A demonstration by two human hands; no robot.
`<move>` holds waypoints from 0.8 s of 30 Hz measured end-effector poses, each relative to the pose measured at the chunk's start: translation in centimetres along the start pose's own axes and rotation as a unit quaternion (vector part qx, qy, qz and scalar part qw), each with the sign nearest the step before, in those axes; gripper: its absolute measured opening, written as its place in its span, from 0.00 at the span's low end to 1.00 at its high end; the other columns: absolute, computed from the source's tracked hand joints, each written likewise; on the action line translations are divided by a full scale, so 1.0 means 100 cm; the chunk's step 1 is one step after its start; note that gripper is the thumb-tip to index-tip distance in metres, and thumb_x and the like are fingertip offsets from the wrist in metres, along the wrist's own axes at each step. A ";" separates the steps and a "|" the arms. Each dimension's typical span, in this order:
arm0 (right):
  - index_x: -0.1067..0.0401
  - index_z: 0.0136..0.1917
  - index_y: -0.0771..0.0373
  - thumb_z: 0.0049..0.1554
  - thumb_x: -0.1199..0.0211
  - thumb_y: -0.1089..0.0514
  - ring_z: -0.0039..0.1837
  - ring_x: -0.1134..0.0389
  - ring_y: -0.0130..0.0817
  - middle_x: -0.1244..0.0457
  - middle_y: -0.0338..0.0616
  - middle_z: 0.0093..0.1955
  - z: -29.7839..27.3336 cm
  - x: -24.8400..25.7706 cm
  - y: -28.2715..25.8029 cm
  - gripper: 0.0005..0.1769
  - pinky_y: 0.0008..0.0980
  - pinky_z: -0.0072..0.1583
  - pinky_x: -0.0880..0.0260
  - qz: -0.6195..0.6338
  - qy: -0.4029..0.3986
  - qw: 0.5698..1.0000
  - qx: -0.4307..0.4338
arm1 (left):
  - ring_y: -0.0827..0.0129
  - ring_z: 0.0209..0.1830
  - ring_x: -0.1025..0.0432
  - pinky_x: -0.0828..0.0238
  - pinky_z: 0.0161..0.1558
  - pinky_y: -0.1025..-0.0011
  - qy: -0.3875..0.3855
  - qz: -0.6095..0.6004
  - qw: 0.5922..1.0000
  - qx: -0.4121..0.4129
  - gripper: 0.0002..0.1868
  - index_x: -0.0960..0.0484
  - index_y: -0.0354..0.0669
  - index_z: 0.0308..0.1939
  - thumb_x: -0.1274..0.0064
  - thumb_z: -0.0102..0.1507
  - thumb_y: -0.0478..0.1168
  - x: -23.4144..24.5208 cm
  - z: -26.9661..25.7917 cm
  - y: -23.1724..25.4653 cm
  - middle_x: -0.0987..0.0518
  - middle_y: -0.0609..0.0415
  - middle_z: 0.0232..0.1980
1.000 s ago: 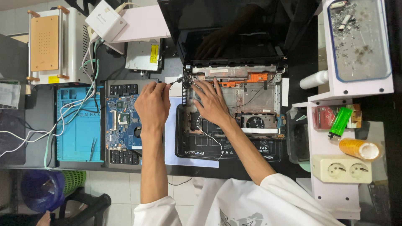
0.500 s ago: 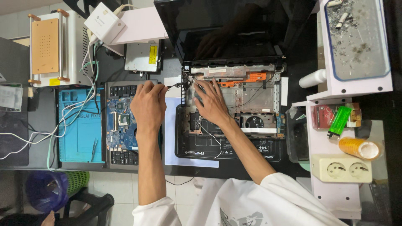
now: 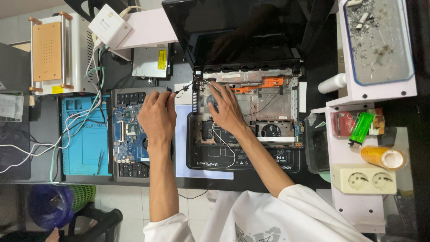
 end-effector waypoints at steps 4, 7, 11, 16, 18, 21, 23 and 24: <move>0.40 0.77 0.67 0.60 0.40 0.56 0.82 0.54 0.59 0.50 0.50 0.81 -0.001 0.005 -0.004 0.34 0.54 0.81 0.60 0.004 -0.007 1.000 -0.013 | 0.58 0.36 0.27 0.31 0.35 0.62 0.005 -0.007 1.000 0.001 0.07 0.14 0.42 0.39 0.40 0.68 0.41 0.003 -0.002 0.001 0.22 0.54 0.35; 0.36 0.75 0.66 0.60 0.41 0.57 0.81 0.51 0.55 0.45 0.48 0.78 -0.001 0.008 -0.007 0.30 0.53 0.81 0.60 0.004 -0.004 1.000 -0.008 | 0.58 0.36 0.27 0.32 0.33 0.62 0.000 -0.014 1.000 0.006 0.07 0.14 0.43 0.38 0.40 0.68 0.41 0.007 -0.002 0.004 0.23 0.54 0.34; 0.32 0.71 0.66 0.60 0.41 0.58 0.78 0.43 0.44 0.40 0.47 0.75 0.000 0.010 -0.009 0.26 0.51 0.82 0.61 0.005 0.014 1.000 0.024 | 0.59 0.35 0.28 0.32 0.34 0.63 0.003 -0.033 0.999 0.020 0.07 0.14 0.43 0.38 0.40 0.68 0.41 0.013 -0.003 0.006 0.24 0.55 0.33; 0.28 0.67 0.65 0.60 0.40 0.59 0.75 0.39 0.41 0.36 0.47 0.71 -0.002 0.007 -0.004 0.23 0.50 0.82 0.60 0.019 0.029 0.999 0.027 | 0.61 0.33 0.28 0.32 0.34 0.64 0.003 -0.063 0.997 0.052 0.07 0.13 0.43 0.38 0.40 0.67 0.41 0.015 -0.009 0.005 0.23 0.55 0.31; 0.26 0.64 0.65 0.59 0.39 0.60 0.74 0.37 0.42 0.34 0.48 0.69 -0.002 0.004 -0.001 0.20 0.51 0.82 0.60 0.029 0.038 0.998 0.036 | 0.61 0.32 0.25 0.30 0.34 0.65 0.015 -0.075 0.993 0.086 0.08 0.13 0.41 0.39 0.40 0.68 0.41 0.015 -0.016 0.002 0.21 0.53 0.32; 0.21 0.56 0.62 0.58 0.38 0.59 0.69 0.32 0.38 0.30 0.46 0.62 -0.002 -0.001 0.005 0.14 0.51 0.82 0.59 0.057 0.038 0.997 0.019 | 0.60 0.32 0.21 0.28 0.36 0.67 0.043 -0.106 0.980 0.164 0.10 0.14 0.37 0.40 0.41 0.69 0.42 0.009 -0.031 -0.003 0.16 0.48 0.35; 0.19 0.53 0.61 0.57 0.38 0.60 0.65 0.30 0.36 0.29 0.44 0.57 -0.003 -0.003 0.008 0.11 0.52 0.82 0.58 0.059 0.043 0.997 0.024 | 0.61 0.31 0.20 0.27 0.35 0.67 0.026 -0.139 0.958 0.250 0.12 0.14 0.36 0.42 0.42 0.69 0.43 0.003 -0.045 -0.006 0.16 0.44 0.33; 0.19 0.51 0.60 0.57 0.38 0.60 0.64 0.29 0.35 0.28 0.43 0.55 -0.003 -0.004 0.010 0.10 0.52 0.82 0.58 0.061 0.046 0.997 0.026 | 0.60 0.31 0.19 0.26 0.35 0.67 0.034 -0.150 0.956 0.250 0.12 0.14 0.35 0.42 0.42 0.69 0.43 0.001 -0.052 -0.007 0.16 0.44 0.33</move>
Point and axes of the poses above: each hand's wrist, its own z-axis towards the middle knuckle, its own x-axis out of the back of the hand, y = z × x, the point moved 1 cm from there along z, towards the middle knuckle
